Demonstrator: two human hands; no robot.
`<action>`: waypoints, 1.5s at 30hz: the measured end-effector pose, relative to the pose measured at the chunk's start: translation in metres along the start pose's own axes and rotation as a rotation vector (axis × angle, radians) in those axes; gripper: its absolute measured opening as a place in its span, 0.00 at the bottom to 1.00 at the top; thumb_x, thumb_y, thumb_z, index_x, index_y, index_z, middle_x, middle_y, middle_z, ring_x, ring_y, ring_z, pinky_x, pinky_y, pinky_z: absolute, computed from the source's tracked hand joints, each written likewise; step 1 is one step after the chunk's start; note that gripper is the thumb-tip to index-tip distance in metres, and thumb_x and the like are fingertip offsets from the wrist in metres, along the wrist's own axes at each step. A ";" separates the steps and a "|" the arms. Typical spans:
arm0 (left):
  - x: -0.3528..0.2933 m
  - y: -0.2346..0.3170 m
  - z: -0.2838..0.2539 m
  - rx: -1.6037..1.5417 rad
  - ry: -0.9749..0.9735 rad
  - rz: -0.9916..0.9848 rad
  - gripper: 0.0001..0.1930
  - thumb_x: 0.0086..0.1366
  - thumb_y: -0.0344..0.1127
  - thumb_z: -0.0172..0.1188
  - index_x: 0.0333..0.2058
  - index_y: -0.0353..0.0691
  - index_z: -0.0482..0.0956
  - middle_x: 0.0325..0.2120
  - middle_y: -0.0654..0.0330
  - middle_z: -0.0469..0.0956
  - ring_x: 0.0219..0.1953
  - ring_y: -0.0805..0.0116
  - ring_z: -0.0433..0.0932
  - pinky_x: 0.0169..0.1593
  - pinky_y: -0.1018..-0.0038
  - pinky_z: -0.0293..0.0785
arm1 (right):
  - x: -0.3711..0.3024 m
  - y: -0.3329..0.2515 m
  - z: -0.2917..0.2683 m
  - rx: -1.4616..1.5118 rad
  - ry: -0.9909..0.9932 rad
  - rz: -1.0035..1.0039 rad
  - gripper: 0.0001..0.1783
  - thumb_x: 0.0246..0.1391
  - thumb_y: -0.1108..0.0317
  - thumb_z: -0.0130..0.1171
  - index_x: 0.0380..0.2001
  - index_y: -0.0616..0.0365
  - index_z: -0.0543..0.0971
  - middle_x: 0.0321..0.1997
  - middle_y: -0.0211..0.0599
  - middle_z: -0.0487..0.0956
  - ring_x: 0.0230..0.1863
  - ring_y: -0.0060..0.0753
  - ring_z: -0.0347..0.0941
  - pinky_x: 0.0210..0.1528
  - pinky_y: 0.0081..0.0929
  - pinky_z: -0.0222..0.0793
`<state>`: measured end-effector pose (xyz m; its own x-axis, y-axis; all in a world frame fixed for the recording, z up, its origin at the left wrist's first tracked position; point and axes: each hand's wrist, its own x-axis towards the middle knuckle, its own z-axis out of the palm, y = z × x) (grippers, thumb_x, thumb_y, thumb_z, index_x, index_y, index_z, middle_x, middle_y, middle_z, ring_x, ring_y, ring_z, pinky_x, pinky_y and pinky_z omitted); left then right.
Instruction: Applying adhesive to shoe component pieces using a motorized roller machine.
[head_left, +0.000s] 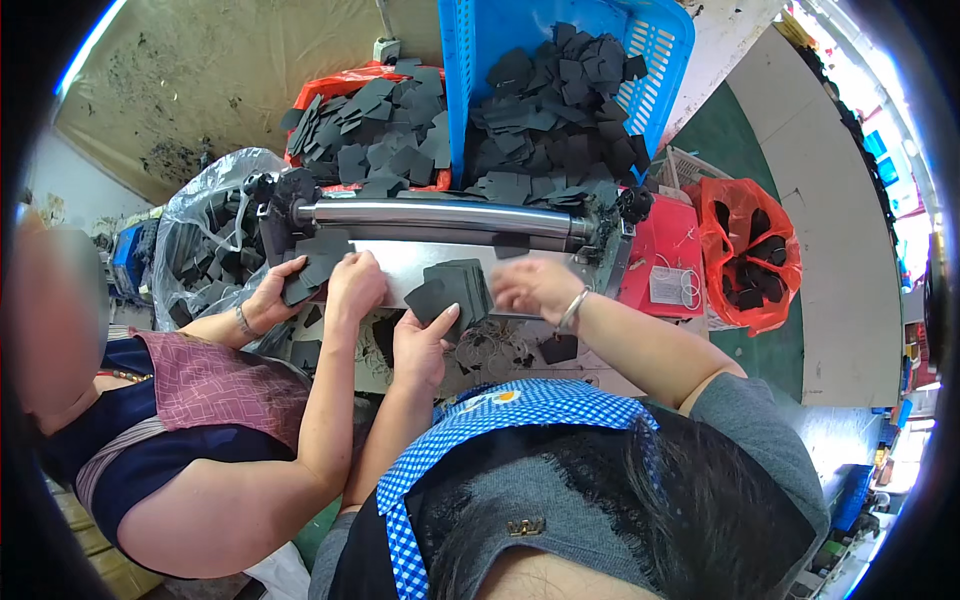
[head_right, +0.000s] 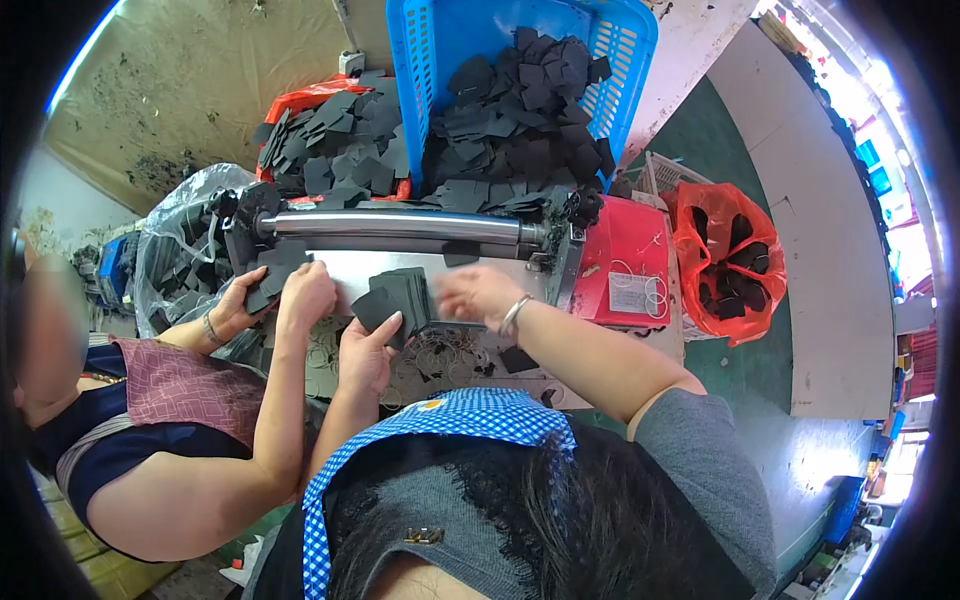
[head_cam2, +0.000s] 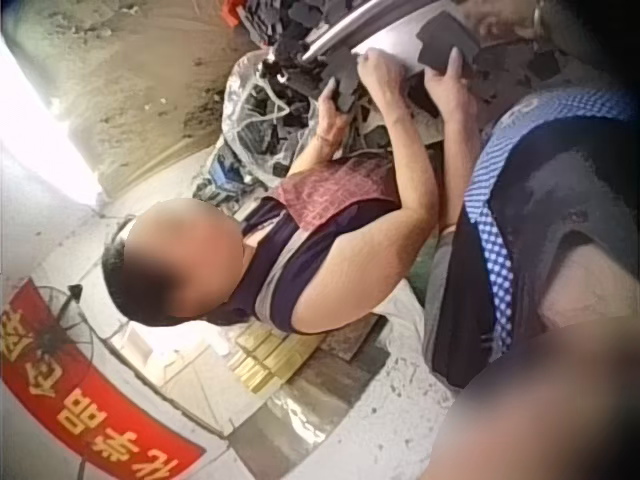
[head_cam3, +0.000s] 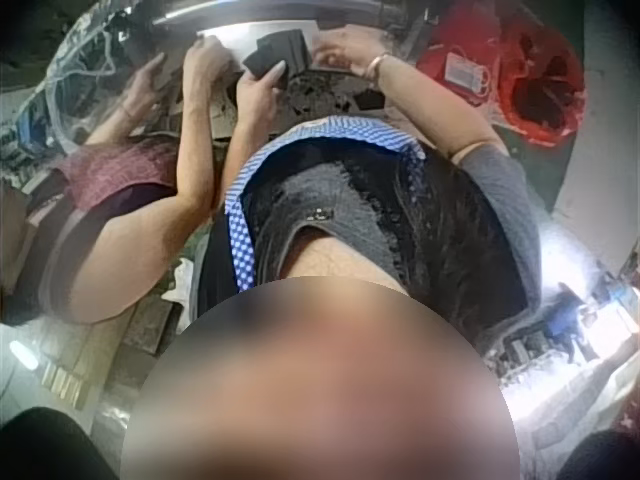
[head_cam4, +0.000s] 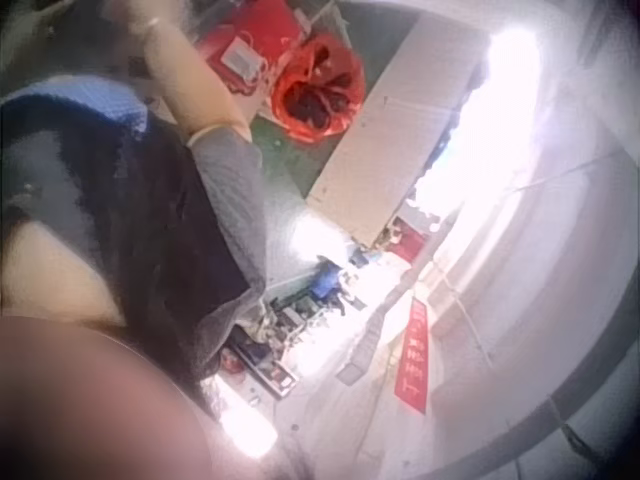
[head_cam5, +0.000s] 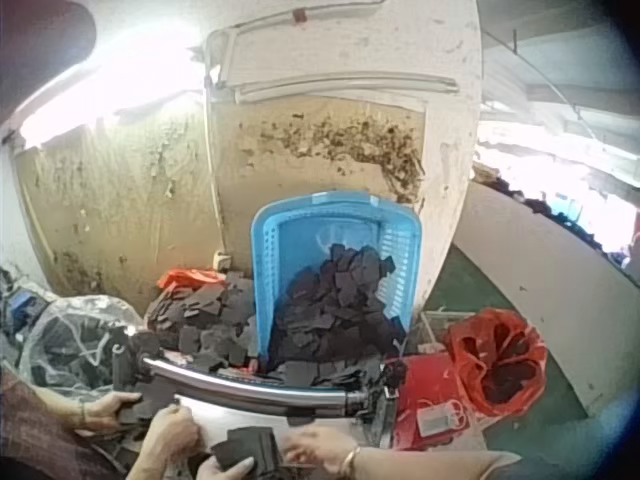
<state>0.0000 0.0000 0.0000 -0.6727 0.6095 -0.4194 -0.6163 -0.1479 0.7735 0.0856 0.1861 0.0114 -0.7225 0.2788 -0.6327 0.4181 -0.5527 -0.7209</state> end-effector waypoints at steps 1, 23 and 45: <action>0.000 0.000 0.001 0.007 0.000 -0.003 0.15 0.54 0.24 0.60 0.41 0.34 0.71 0.36 0.58 0.76 0.36 0.71 0.77 0.36 0.77 0.74 | -0.004 0.005 0.002 -0.066 -0.093 0.025 0.12 0.51 0.61 0.59 0.30 0.60 0.73 0.24 0.31 0.75 0.21 0.18 0.72 0.20 0.11 0.68; 0.006 0.003 0.009 -0.031 -0.033 -0.082 0.08 0.58 0.26 0.57 0.38 0.36 0.73 0.35 0.60 0.76 0.36 0.69 0.76 0.39 0.70 0.76 | -0.003 0.002 -0.003 -0.079 -0.041 0.124 0.12 0.48 0.65 0.62 0.28 0.62 0.73 0.19 0.28 0.72 0.19 0.14 0.69 0.19 0.11 0.64; 0.010 -0.001 0.014 0.053 0.018 0.040 0.09 0.57 0.24 0.57 0.38 0.36 0.73 0.35 0.59 0.76 0.34 0.71 0.77 0.36 0.73 0.77 | -0.007 -0.003 0.001 -0.056 -0.218 0.042 0.11 0.49 0.64 0.61 0.27 0.61 0.73 0.23 0.29 0.74 0.20 0.15 0.70 0.17 0.08 0.62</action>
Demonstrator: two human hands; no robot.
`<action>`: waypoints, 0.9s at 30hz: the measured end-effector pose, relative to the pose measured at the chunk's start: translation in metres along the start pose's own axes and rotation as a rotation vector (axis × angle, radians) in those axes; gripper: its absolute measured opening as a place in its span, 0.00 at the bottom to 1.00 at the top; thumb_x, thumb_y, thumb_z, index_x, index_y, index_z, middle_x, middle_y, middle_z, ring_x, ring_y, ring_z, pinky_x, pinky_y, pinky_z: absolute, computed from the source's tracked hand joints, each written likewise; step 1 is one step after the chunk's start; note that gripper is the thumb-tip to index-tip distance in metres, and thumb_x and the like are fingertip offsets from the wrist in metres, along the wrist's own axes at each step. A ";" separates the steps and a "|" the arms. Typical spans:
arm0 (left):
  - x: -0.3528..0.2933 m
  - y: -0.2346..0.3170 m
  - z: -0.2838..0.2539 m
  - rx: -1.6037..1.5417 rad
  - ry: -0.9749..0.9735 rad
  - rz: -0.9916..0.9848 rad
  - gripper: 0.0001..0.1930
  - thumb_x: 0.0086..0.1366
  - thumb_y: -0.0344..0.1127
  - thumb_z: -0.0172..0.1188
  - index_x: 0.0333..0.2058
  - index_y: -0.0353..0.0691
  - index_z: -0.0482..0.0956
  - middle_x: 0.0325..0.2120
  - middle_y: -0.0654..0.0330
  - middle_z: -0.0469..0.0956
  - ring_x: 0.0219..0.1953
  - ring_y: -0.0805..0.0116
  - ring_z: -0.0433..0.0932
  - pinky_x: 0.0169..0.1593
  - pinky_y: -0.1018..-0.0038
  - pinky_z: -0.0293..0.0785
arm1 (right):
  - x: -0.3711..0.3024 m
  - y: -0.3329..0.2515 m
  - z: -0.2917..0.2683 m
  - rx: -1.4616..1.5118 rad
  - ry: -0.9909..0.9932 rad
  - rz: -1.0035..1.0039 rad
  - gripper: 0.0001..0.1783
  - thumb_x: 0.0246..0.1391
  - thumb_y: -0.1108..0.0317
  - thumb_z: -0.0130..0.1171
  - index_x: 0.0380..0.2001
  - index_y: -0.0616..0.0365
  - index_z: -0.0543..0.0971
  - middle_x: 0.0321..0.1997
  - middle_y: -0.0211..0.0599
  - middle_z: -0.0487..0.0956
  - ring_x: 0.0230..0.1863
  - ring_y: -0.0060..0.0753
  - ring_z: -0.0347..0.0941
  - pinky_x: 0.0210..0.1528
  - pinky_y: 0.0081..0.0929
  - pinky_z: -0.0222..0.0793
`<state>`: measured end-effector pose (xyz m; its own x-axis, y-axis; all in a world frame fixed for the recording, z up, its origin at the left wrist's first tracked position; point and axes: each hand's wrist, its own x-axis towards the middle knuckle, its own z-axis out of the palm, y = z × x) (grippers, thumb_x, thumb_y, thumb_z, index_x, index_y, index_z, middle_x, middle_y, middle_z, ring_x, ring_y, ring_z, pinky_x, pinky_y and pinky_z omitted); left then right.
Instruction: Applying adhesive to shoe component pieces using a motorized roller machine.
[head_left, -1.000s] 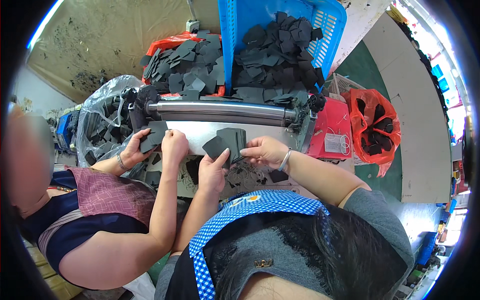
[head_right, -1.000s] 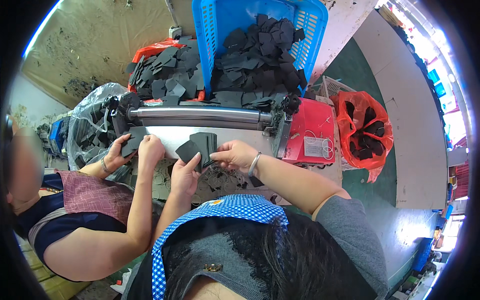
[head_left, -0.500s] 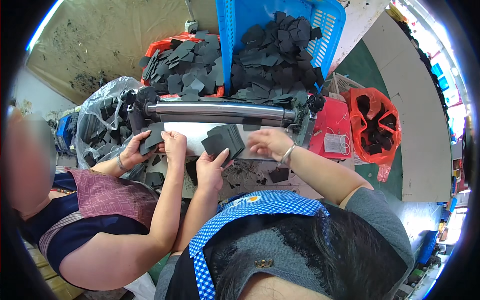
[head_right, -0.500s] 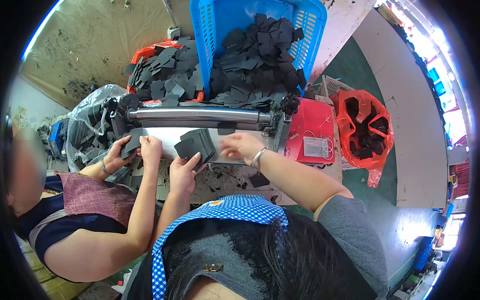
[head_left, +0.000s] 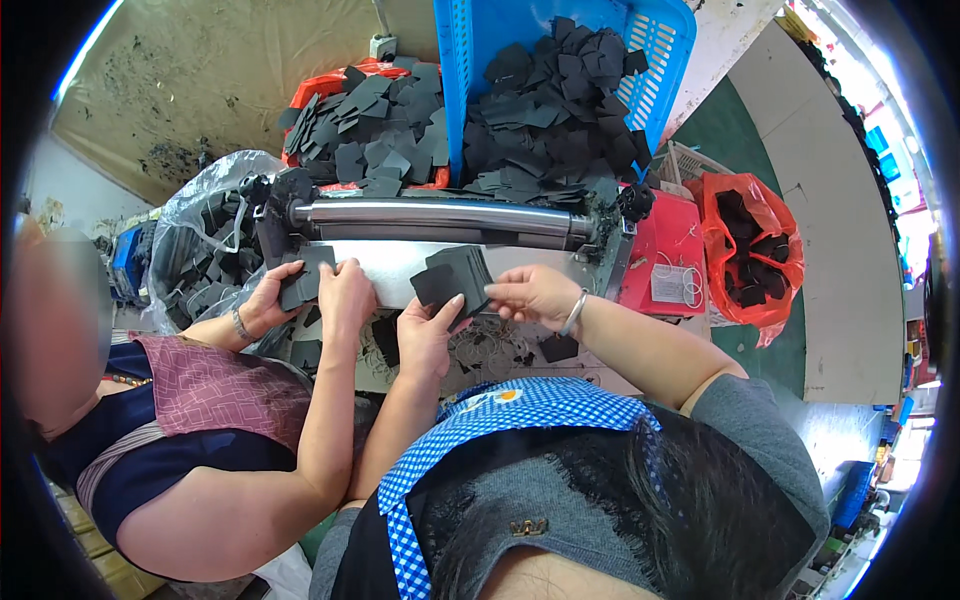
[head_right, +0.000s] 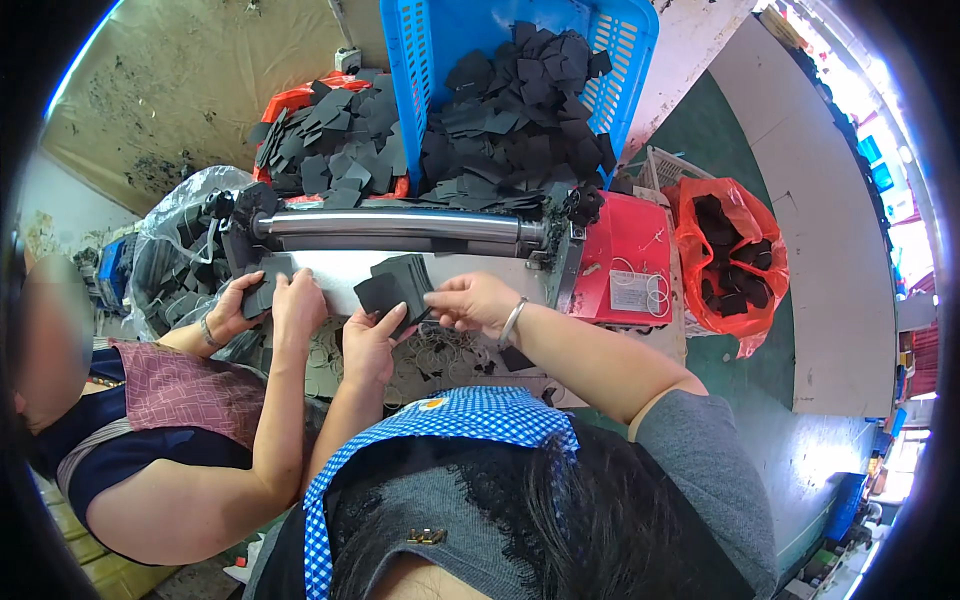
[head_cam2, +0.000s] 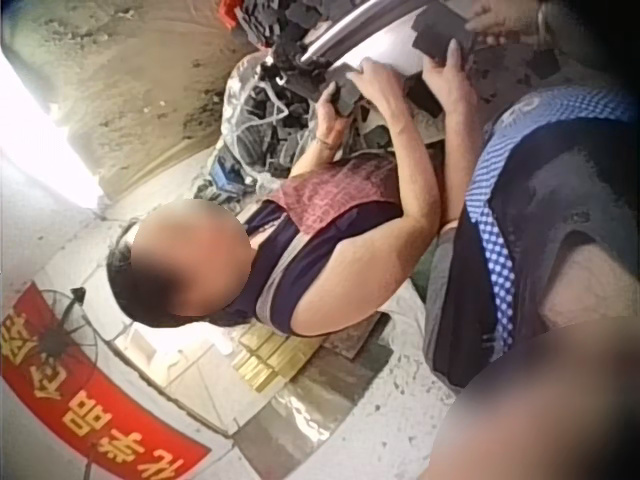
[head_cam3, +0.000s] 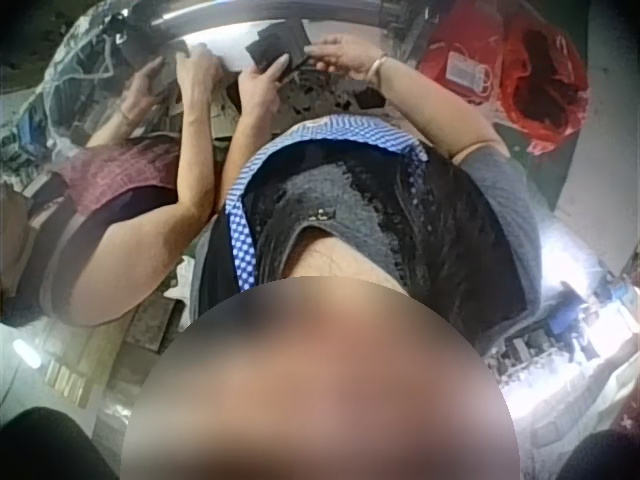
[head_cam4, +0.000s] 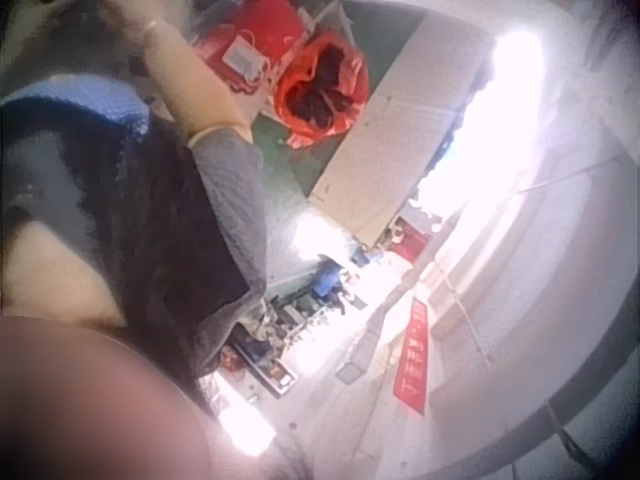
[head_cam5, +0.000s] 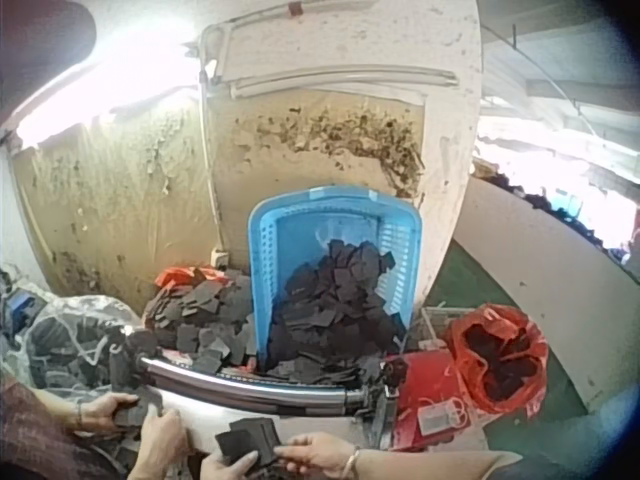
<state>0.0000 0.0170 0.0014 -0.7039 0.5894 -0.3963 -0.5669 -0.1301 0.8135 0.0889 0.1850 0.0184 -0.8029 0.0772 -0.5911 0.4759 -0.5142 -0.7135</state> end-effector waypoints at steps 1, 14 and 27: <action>0.000 -0.001 0.001 -0.006 0.000 0.002 0.09 0.57 0.25 0.57 0.38 0.36 0.73 0.34 0.60 0.77 0.34 0.71 0.77 0.36 0.74 0.77 | 0.001 0.002 0.001 -0.051 0.026 -0.008 0.12 0.49 0.64 0.62 0.26 0.60 0.73 0.22 0.26 0.74 0.18 0.12 0.68 0.16 0.08 0.61; 0.000 0.001 0.000 -0.006 0.029 0.011 0.10 0.57 0.25 0.57 0.39 0.39 0.73 0.34 0.62 0.77 0.33 0.71 0.77 0.33 0.75 0.77 | -0.003 -0.005 -0.005 0.156 0.212 -0.052 0.11 0.50 0.62 0.61 0.28 0.59 0.74 0.23 0.29 0.75 0.20 0.18 0.71 0.18 0.10 0.64; -0.002 0.003 -0.002 -0.016 0.053 -0.007 0.08 0.57 0.25 0.57 0.37 0.38 0.74 0.32 0.62 0.76 0.32 0.72 0.76 0.30 0.76 0.78 | 0.007 -0.004 -0.012 0.161 0.341 -0.005 0.13 0.48 0.64 0.62 0.29 0.62 0.73 0.24 0.32 0.76 0.20 0.16 0.72 0.20 0.11 0.70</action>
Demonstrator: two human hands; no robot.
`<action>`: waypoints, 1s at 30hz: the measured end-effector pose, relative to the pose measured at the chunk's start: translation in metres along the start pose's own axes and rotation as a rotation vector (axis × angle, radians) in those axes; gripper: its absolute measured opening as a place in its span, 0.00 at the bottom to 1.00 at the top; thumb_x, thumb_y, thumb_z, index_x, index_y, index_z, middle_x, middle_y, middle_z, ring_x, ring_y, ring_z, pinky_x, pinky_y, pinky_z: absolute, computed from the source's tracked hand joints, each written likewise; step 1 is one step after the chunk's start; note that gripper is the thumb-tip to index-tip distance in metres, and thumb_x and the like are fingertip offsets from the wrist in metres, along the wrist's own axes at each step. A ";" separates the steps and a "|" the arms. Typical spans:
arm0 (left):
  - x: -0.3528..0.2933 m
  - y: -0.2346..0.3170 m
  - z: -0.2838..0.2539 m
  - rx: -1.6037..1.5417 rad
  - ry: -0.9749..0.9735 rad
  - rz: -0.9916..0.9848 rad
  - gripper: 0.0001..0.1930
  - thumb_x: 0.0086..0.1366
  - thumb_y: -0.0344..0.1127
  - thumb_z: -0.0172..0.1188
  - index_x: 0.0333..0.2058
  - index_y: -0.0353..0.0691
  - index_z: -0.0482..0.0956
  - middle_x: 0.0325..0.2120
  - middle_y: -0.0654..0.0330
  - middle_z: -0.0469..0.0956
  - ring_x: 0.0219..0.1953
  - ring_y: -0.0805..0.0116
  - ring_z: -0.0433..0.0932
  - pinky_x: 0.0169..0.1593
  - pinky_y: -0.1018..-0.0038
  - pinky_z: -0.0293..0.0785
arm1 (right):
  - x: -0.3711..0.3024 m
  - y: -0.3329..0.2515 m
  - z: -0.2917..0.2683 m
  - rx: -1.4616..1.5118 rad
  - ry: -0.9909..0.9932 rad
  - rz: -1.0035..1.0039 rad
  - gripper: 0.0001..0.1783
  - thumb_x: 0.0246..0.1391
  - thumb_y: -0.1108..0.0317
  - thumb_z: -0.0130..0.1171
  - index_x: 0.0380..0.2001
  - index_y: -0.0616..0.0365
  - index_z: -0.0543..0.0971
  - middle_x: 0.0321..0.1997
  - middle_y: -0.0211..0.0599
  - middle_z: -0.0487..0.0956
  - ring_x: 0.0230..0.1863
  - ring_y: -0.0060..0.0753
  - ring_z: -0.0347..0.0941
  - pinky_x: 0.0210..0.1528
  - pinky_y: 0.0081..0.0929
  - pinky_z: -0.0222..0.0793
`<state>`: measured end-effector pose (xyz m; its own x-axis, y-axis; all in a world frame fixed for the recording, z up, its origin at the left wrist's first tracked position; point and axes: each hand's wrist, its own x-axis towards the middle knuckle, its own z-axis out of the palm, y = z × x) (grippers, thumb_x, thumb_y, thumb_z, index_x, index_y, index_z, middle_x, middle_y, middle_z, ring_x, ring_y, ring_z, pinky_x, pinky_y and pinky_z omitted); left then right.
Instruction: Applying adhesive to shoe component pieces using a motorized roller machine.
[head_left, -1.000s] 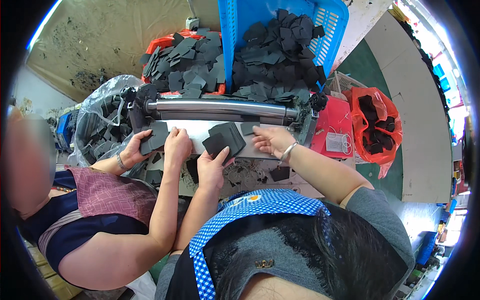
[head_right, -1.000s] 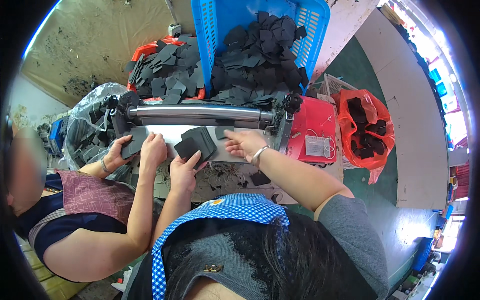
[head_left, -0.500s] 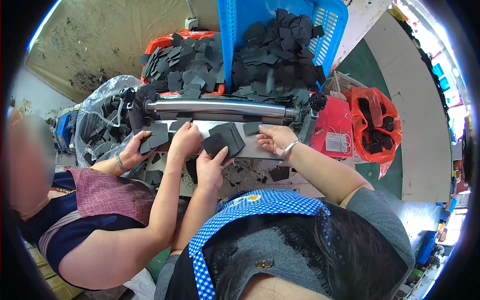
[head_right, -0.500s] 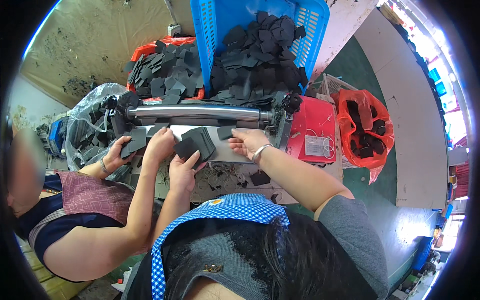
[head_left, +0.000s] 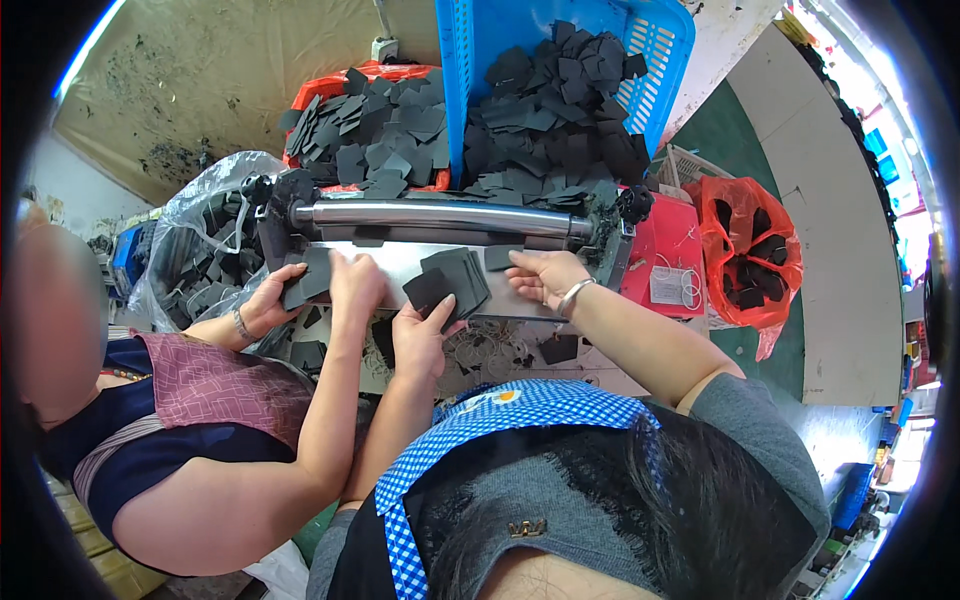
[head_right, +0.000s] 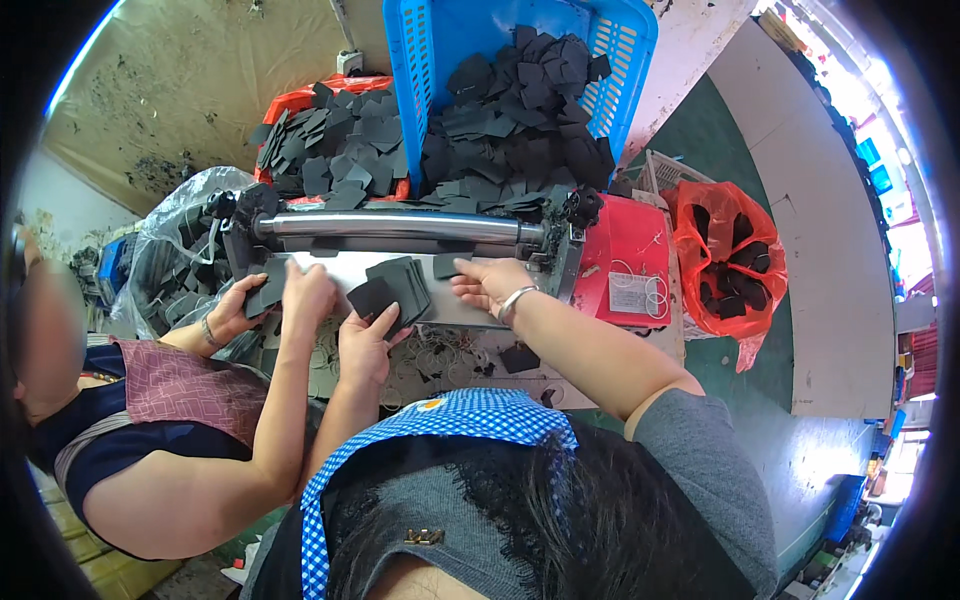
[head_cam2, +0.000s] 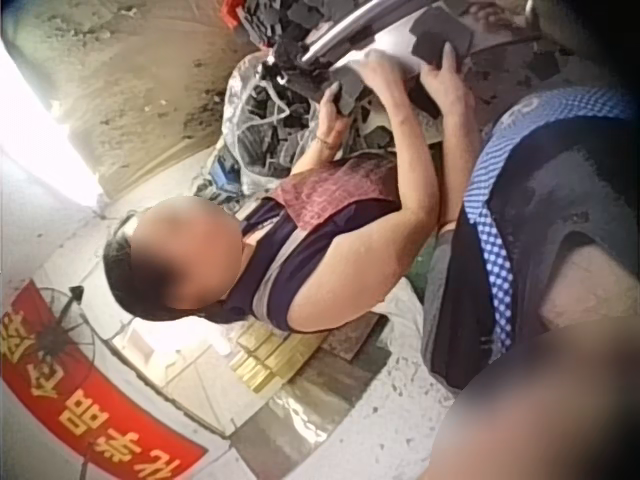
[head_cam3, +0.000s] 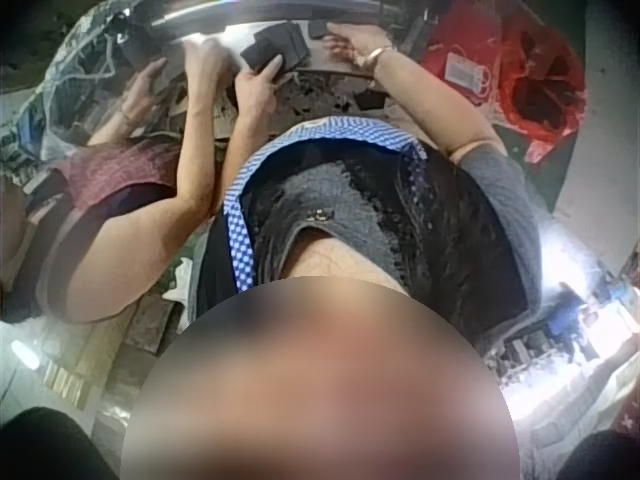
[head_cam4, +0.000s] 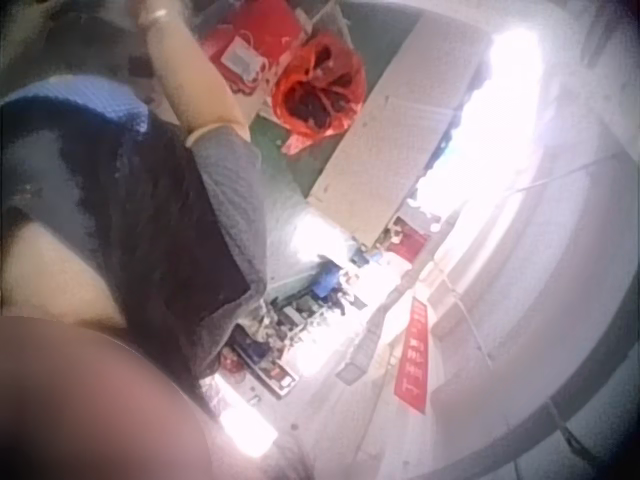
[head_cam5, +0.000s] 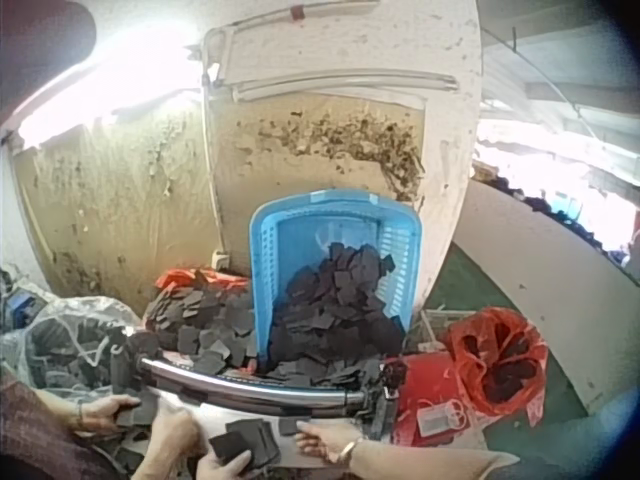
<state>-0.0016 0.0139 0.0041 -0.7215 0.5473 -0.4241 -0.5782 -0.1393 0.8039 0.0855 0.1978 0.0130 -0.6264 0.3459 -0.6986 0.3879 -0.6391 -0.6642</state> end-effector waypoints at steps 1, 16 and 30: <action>-0.001 0.000 0.001 0.007 -0.007 0.017 0.08 0.57 0.25 0.57 0.37 0.38 0.75 0.32 0.62 0.76 0.31 0.73 0.76 0.30 0.77 0.77 | -0.002 0.000 0.002 0.030 -0.040 -0.097 0.13 0.48 0.64 0.62 0.29 0.62 0.73 0.24 0.32 0.76 0.20 0.16 0.72 0.20 0.11 0.70; -0.002 -0.001 0.004 -0.039 -0.020 0.001 0.09 0.57 0.24 0.57 0.38 0.38 0.74 0.33 0.61 0.76 0.32 0.72 0.76 0.30 0.76 0.79 | -0.008 0.006 0.008 -0.172 -0.269 -0.028 0.09 0.50 0.66 0.60 0.26 0.59 0.74 0.23 0.28 0.75 0.20 0.14 0.71 0.21 0.10 0.68; 0.004 -0.004 -0.001 -0.002 -0.017 -0.014 0.09 0.57 0.25 0.57 0.38 0.35 0.74 0.33 0.59 0.76 0.31 0.70 0.77 0.29 0.77 0.79 | 0.003 0.010 -0.007 0.114 0.015 0.108 0.11 0.54 0.65 0.55 0.33 0.62 0.71 0.28 0.37 0.76 0.24 0.23 0.74 0.21 0.15 0.72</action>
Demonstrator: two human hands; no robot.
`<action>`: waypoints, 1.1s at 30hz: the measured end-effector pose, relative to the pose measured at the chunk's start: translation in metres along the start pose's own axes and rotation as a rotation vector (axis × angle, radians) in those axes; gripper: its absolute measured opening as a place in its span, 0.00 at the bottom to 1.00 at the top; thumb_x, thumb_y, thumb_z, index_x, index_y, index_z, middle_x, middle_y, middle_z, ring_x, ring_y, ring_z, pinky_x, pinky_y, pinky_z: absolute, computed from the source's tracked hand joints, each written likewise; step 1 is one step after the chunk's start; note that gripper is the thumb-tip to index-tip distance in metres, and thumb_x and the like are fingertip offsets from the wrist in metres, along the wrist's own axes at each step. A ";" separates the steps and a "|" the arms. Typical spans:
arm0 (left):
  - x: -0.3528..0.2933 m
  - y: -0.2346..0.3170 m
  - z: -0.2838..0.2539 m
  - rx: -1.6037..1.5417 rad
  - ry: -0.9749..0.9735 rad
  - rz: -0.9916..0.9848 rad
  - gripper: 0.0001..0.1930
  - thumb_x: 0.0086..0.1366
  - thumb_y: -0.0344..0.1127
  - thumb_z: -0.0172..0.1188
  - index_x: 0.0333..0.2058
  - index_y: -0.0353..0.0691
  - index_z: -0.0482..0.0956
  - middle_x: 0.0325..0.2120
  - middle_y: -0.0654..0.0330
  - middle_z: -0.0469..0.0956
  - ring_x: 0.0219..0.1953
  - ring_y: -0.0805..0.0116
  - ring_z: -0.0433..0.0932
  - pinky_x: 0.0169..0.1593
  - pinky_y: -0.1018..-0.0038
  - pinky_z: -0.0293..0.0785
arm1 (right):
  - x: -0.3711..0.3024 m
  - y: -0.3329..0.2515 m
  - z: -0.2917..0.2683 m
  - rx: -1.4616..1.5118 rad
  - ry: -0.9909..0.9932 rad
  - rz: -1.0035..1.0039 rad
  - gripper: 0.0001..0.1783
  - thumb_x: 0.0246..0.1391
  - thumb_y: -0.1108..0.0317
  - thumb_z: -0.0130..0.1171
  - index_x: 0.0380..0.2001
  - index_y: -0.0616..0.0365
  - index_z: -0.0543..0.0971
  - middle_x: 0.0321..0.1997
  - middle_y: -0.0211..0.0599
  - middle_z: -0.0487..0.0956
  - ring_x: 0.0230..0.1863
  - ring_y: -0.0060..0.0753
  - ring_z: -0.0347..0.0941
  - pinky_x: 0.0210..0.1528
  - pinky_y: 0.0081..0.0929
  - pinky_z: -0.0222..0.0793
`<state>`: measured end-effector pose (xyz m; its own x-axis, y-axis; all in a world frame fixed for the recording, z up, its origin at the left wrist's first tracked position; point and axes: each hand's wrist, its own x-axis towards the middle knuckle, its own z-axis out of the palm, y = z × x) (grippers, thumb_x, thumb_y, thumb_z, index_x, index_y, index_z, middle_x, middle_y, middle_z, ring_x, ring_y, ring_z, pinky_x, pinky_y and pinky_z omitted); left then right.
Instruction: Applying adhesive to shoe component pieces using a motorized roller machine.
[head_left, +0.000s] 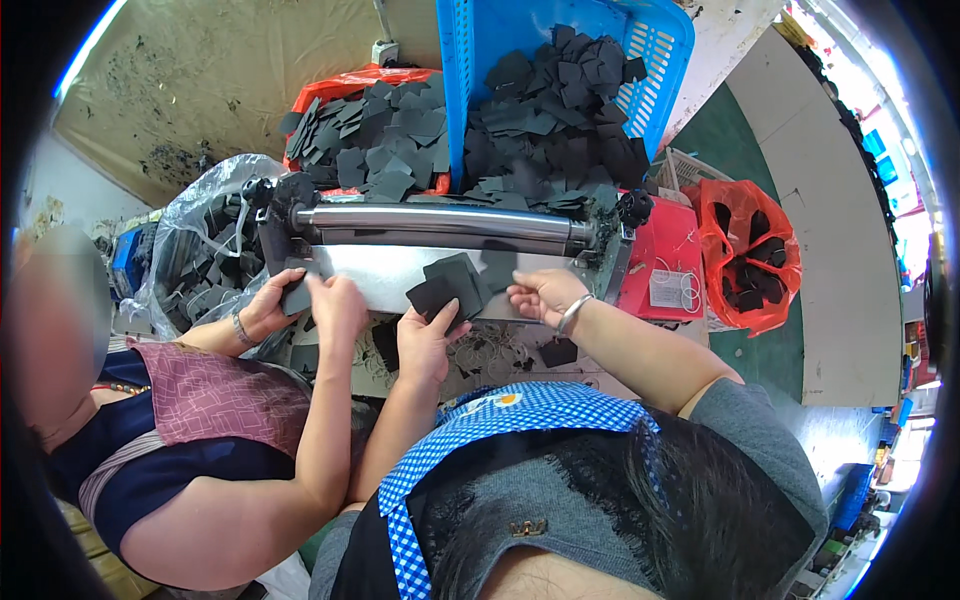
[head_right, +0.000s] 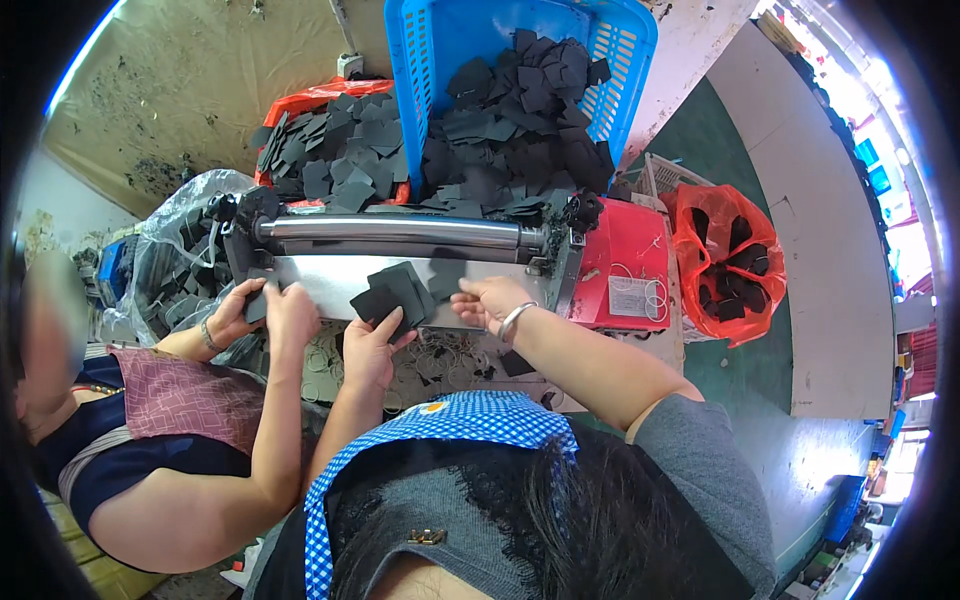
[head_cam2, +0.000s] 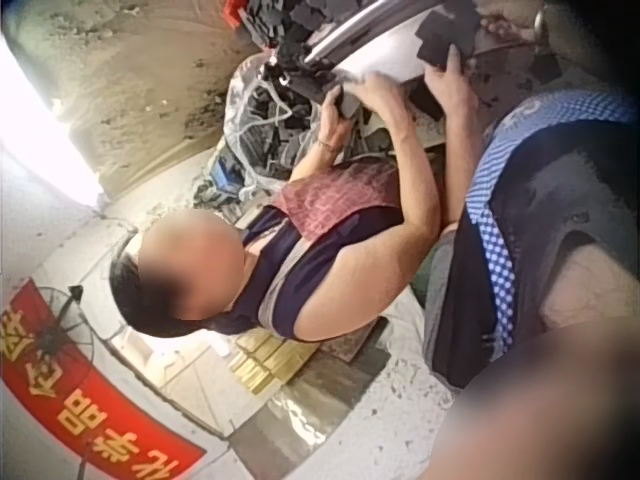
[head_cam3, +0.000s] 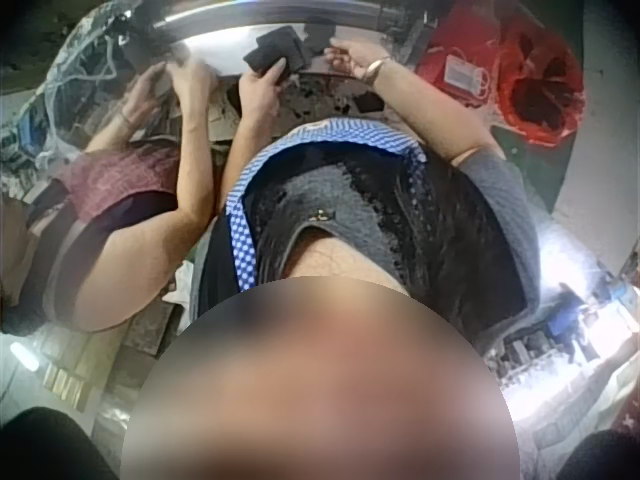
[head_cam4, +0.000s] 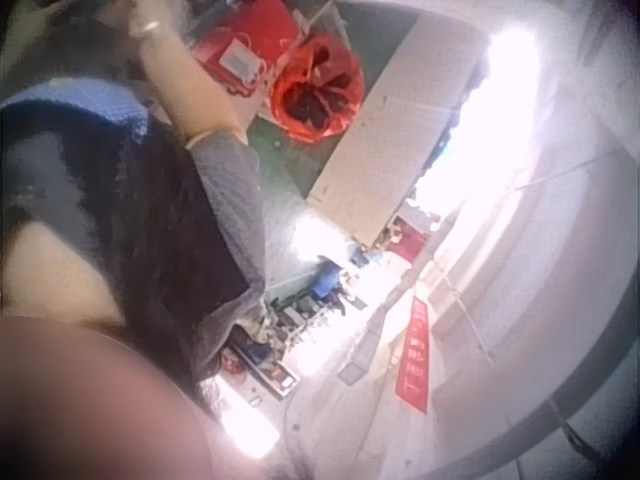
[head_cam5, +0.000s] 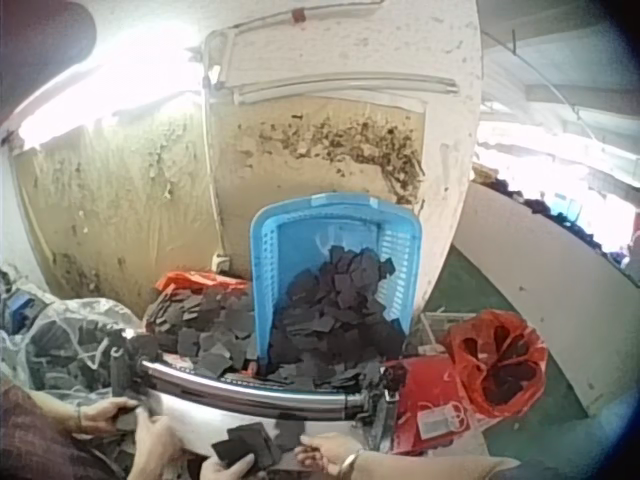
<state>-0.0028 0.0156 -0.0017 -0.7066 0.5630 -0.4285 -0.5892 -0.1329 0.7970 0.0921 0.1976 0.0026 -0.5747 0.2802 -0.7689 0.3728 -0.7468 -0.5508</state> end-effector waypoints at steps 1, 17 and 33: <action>0.000 0.000 0.000 -0.003 -0.006 0.014 0.09 0.57 0.25 0.57 0.38 0.35 0.74 0.33 0.59 0.76 0.31 0.70 0.77 0.29 0.77 0.79 | 0.000 -0.001 0.001 0.001 -0.018 -0.061 0.11 0.54 0.65 0.55 0.34 0.62 0.70 0.28 0.38 0.76 0.24 0.24 0.75 0.21 0.16 0.72; -0.006 0.000 0.005 -0.086 -0.041 -0.053 0.07 0.58 0.27 0.57 0.37 0.37 0.74 0.33 0.61 0.76 0.33 0.71 0.77 0.31 0.74 0.78 | -0.013 0.007 0.017 -0.352 -0.331 -0.143 0.11 0.52 0.63 0.58 0.30 0.60 0.74 0.23 0.28 0.75 0.21 0.15 0.71 0.22 0.11 0.67; -0.007 -0.005 0.001 0.016 0.000 -0.002 0.07 0.58 0.29 0.58 0.36 0.37 0.75 0.31 0.61 0.77 0.30 0.72 0.77 0.30 0.76 0.76 | -0.010 0.015 0.016 -0.466 -0.356 -0.104 0.13 0.55 0.60 0.54 0.28 0.60 0.73 0.24 0.33 0.76 0.18 0.18 0.71 0.17 0.12 0.64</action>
<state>0.0054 0.0129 -0.0024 -0.7059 0.5629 -0.4299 -0.5838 -0.1187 0.8032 0.0919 0.1741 0.0076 -0.8045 0.0580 -0.5911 0.5355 -0.3597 -0.7641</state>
